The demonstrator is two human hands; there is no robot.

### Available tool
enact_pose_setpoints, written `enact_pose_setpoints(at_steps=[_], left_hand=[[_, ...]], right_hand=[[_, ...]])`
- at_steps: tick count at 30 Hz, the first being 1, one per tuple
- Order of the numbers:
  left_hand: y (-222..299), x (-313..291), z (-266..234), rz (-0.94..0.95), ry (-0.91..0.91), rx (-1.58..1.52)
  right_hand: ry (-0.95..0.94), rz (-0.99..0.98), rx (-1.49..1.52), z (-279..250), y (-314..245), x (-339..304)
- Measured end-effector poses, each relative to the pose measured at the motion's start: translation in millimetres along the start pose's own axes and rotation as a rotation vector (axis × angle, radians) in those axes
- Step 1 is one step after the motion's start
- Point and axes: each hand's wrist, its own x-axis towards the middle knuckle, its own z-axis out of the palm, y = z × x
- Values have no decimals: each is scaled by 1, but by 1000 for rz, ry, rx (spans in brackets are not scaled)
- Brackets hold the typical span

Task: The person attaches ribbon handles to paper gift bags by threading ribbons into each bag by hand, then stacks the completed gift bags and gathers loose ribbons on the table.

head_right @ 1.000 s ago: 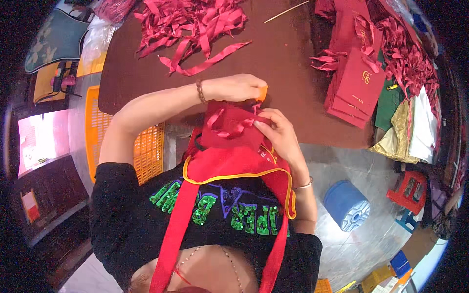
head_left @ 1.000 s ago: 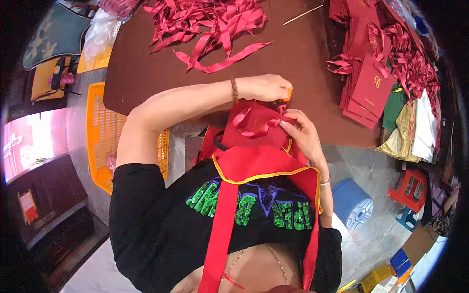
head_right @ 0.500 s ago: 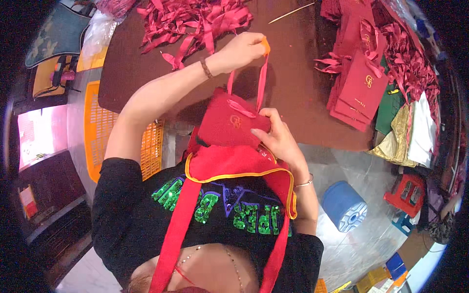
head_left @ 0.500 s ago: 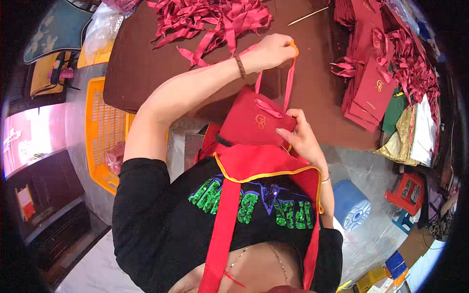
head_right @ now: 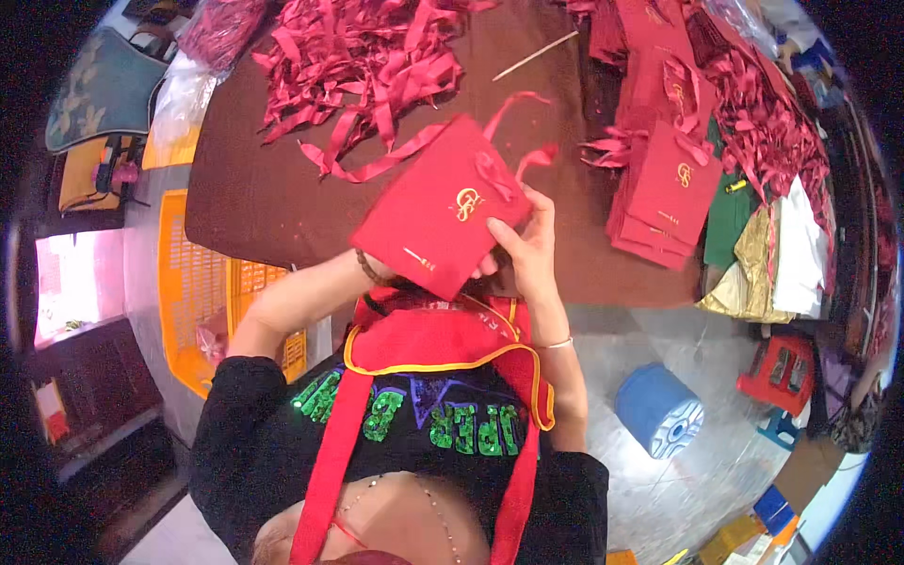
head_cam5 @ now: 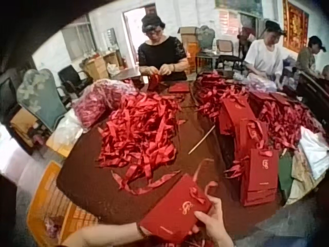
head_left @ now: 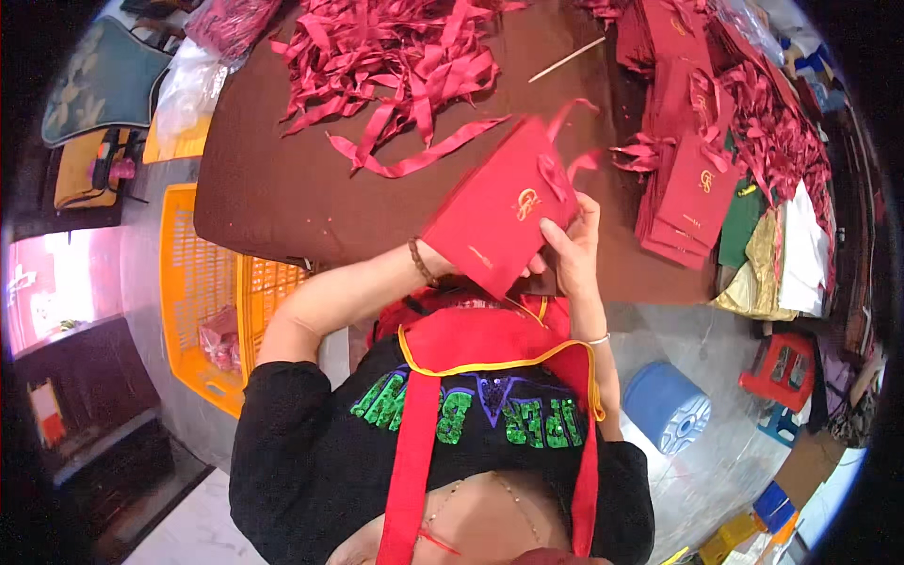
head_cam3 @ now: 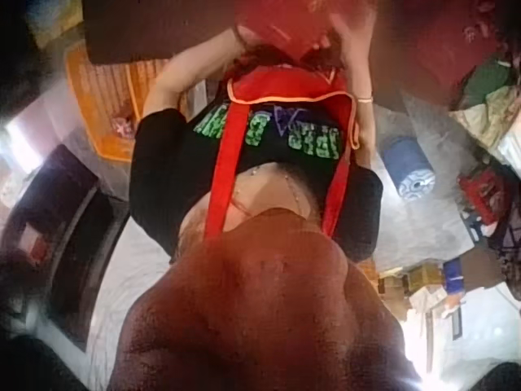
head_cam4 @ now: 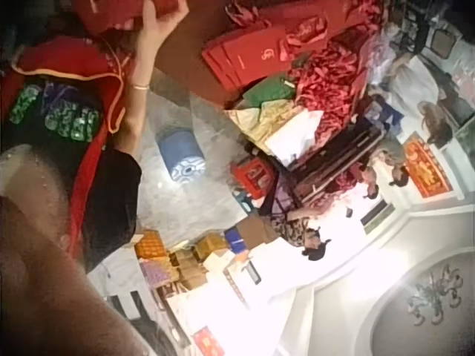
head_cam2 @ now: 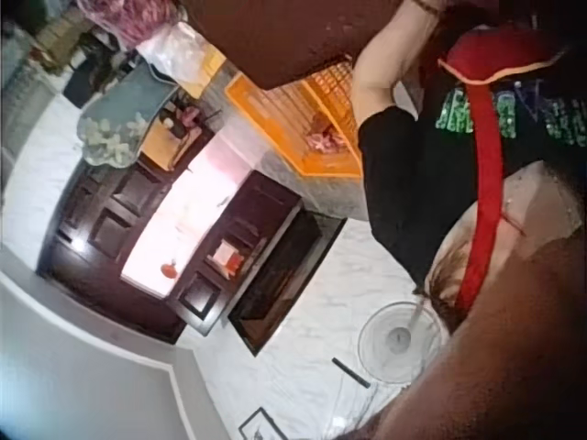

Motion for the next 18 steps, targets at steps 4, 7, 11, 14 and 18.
enact_pose_setpoints(at_steps=[4,7,11,14,18], left_hand=[[48,31,19,-370,596,320],[44,17,5,-242,590,774],[63,15,-7,-350,442,1066],[55,36,-39,74,541,1692],[36,52,-62,-4,574,1888]], right_hand=[[416,-80,-336,-24,8,1],[515,-73,-119,-46,4,-7],[511,-168,-131,-49,0,-2],[351,-207,-494,-37,0,-5],[259,-168,-695,-16,-8,-1]])
